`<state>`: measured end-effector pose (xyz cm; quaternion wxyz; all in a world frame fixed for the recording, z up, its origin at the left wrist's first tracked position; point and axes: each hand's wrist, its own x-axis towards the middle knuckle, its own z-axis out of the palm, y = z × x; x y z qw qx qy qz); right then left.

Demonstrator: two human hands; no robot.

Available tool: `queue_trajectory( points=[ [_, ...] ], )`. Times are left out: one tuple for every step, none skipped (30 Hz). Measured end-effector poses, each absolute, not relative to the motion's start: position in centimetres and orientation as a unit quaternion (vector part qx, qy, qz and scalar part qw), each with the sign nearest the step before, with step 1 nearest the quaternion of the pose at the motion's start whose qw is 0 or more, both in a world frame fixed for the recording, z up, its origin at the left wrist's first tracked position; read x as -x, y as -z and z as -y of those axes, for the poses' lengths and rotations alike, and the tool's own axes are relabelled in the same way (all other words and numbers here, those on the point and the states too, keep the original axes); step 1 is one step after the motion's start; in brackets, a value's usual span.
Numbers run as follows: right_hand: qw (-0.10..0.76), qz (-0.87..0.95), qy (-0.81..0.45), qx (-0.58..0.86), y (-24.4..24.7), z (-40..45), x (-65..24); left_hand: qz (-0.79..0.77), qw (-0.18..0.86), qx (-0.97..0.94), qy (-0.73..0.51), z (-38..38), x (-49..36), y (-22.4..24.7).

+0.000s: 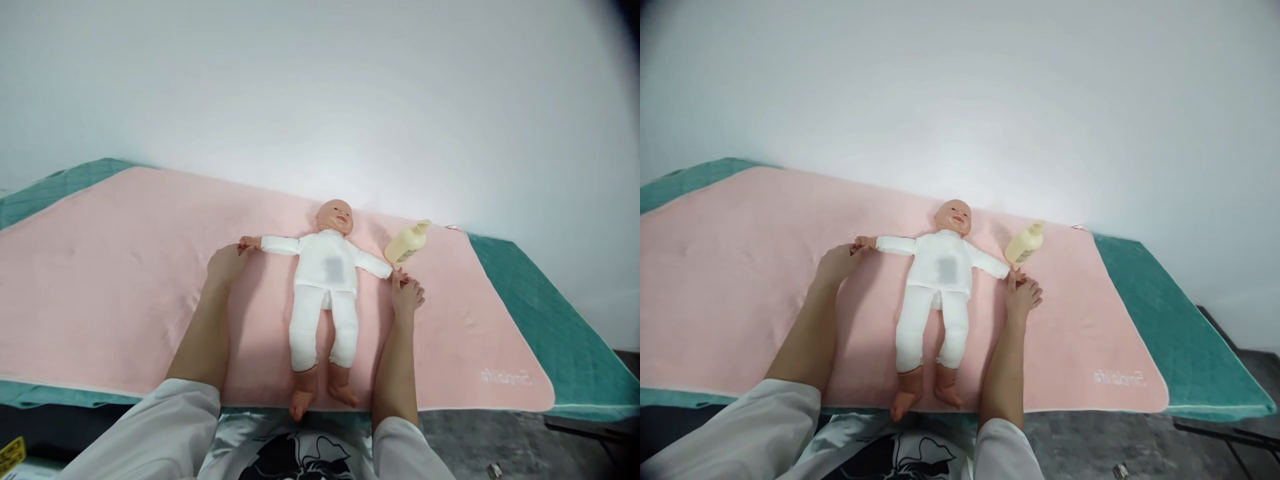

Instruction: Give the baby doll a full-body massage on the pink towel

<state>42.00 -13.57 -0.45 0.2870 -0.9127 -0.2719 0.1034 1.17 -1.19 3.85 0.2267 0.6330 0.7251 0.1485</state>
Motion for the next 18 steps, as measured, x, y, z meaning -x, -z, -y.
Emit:
queue_trajectory(
  points=[
    [0.290,0.276,-0.105,0.910,0.5,13.6,-42.0,-0.727,0.227,-0.630,-0.151,1.3,-1.3,-3.9],
    [0.296,0.279,-0.106,0.908,0.5,13.6,-41.9,-0.729,0.228,-0.627,-0.155,1.3,-1.5,-3.8],
    [0.303,0.280,-0.106,0.905,0.6,13.7,-42.0,-0.731,0.229,-0.622,-0.162,1.4,-1.6,-3.8],
    [0.311,0.279,-0.104,0.903,0.6,13.7,-42.0,-0.734,0.229,-0.617,-0.170,1.4,-1.7,-3.8],
    [0.323,0.276,-0.099,0.900,0.6,13.7,-42.0,-0.735,0.230,-0.612,-0.180,1.4,-1.8,-3.7],
    [0.338,0.273,-0.092,0.896,0.6,13.8,-42.1,-0.734,0.231,-0.608,-0.193,1.4,-1.9,-3.7],
    [0.358,0.271,-0.085,0.889,0.6,13.8,-42.0,-0.732,0.232,-0.604,-0.211,1.5,-2.1,-3.6],
    [0.386,0.271,-0.080,0.878,0.5,13.9,-41.9,-0.728,0.236,-0.599,-0.235,1.5,-2.3,-3.5],
    [0.423,0.271,-0.079,0.861,0.5,14.0,-41.8,-0.722,0.244,-0.593,-0.261,1.6,-2.6,-3.4],
    [0.464,0.272,-0.082,0.839,0.5,14.0,-41.5,-0.711,0.257,-0.586,-0.290,1.7,-3.0,-3.2],
    [0.505,0.275,-0.086,0.814,0.5,14.0,-41.1,-0.698,0.270,-0.580,-0.322,1.8,-3.5,-3.0],
    [0.542,0.278,-0.088,0.788,0.6,14.0,-40.6,-0.682,0.284,-0.575,-0.352,1.9,-4.1,-2.8],
    [0.572,0.284,-0.085,0.765,0.6,13.8,-40.0,-0.664,0.294,-0.571,-0.384,2.1,-4.8,-2.5],
    [0.592,0.294,-0.080,0.747,0.6,13.7,-39.3,-0.642,0.299,-0.570,-0.417,2.2,-5.5,-2.2],
    [0.604,0.306,-0.071,0.733,0.7,13.4,-38.7,-0.620,0.296,-0.571,-0.449,2.4,-6.2,-1.9],
    [0.610,0.323,-0.062,0.721,0.7,13.2,-38.1,-0.601,0.286,-0.570,-0.481,2.5,-6.9,-1.7],
    [0.614,0.341,-0.049,0.710,0.7,12.8,-37.5,-0.587,0.274,-0.568,-0.507,2.6,-7.6,-1.5],
    [0.616,0.360,-0.034,0.699,0.6,12.5,-37.0,-0.574,0.262,-0.565,-0.531,2.7,-8.2,-1.4]
  ],
)
